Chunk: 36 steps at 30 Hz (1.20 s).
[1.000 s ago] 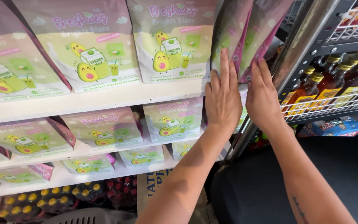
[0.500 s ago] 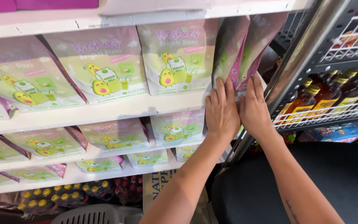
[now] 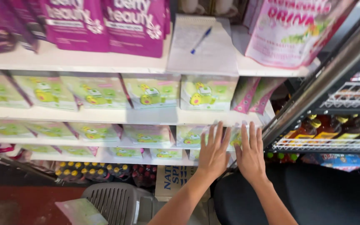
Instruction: The person wipes the front of several product packages on a store shelf using a cloth. They then pick up additional packages from a container below and place them onto the shelf, arranging them in rows.
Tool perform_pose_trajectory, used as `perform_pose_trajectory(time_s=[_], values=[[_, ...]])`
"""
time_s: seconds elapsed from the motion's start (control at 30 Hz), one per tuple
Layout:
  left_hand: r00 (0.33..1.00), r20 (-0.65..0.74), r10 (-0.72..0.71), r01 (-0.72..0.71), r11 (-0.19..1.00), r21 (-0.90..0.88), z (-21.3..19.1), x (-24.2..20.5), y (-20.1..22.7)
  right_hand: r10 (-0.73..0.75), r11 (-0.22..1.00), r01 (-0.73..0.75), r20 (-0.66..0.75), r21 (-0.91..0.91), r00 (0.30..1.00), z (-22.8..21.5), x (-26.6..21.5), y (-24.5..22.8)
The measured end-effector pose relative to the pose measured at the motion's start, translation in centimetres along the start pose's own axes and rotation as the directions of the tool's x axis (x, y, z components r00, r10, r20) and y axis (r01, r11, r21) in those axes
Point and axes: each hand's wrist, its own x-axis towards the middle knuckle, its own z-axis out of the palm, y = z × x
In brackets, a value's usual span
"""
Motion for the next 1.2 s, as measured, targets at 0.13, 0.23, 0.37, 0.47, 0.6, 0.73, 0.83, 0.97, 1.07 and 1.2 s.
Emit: perform_pose_trajectory(time_s=[0.13, 0.23, 0.37, 0.47, 0.6, 0.73, 0.83, 0.97, 1.07, 1.2], values=[[0.996, 0.062, -0.062, 0.062, 0.998, -0.007, -2.1, -0.8, -1.2, 0.033, 0.994, -0.022, -0.107, 0.108, 0.994, -0.7, 3.6, 0.4], [0.997, 0.020, -0.078, 0.078, 0.997, 0.013, -3.4, 0.0, -0.4, 0.174, 0.964, -0.136, -0.154, 0.228, 0.973, -1.3, 5.7, 0.4], [0.990, -0.017, -0.141, 0.141, 0.990, -0.006, -6.1, -1.0, 0.3, 0.115, 0.979, -0.087, -0.148, 0.187, 0.982, -1.0, 3.6, -1.8], [0.977, -0.017, -0.210, 0.211, 0.976, 0.052, -7.6, -4.9, -1.6, -0.016, 0.989, 0.030, -0.098, 0.142, 0.995, -0.9, -0.2, -6.4], [0.946, 0.061, -0.319, 0.309, 0.942, 0.135, -9.4, -12.6, -6.6, -0.061, 0.982, 0.051, 0.051, 0.182, 0.997, 1.6, -6.3, -12.4], [0.924, 0.081, -0.374, 0.353, 0.914, 0.198, -12.2, -21.0, -13.2, -0.136, 0.978, 0.111, 0.131, 0.179, 0.982, 7.3, -10.8, -18.4], [0.880, 0.140, -0.453, 0.389, 0.860, 0.330, -14.5, -26.1, -18.1, -0.118, 0.974, 0.068, 0.223, 0.218, 0.968, 9.7, -12.9, -25.3], [0.766, 0.306, -0.565, 0.405, 0.795, 0.452, -16.7, -32.8, -25.5, -0.122, 0.988, 0.072, 0.400, 0.138, 0.908, 14.8, -16.0, -33.9], [0.743, 0.386, -0.547, 0.343, 0.806, 0.483, -17.6, -38.0, -30.9, -0.121, 0.989, 0.063, 0.484, 0.134, 0.867, 19.0, -18.4, -40.1], [0.675, 0.502, -0.541, 0.310, 0.825, 0.472, -16.6, -42.2, -36.5, -0.086, 0.996, 0.041, 0.655, 0.084, 0.751, 22.1, -19.5, -46.1]])
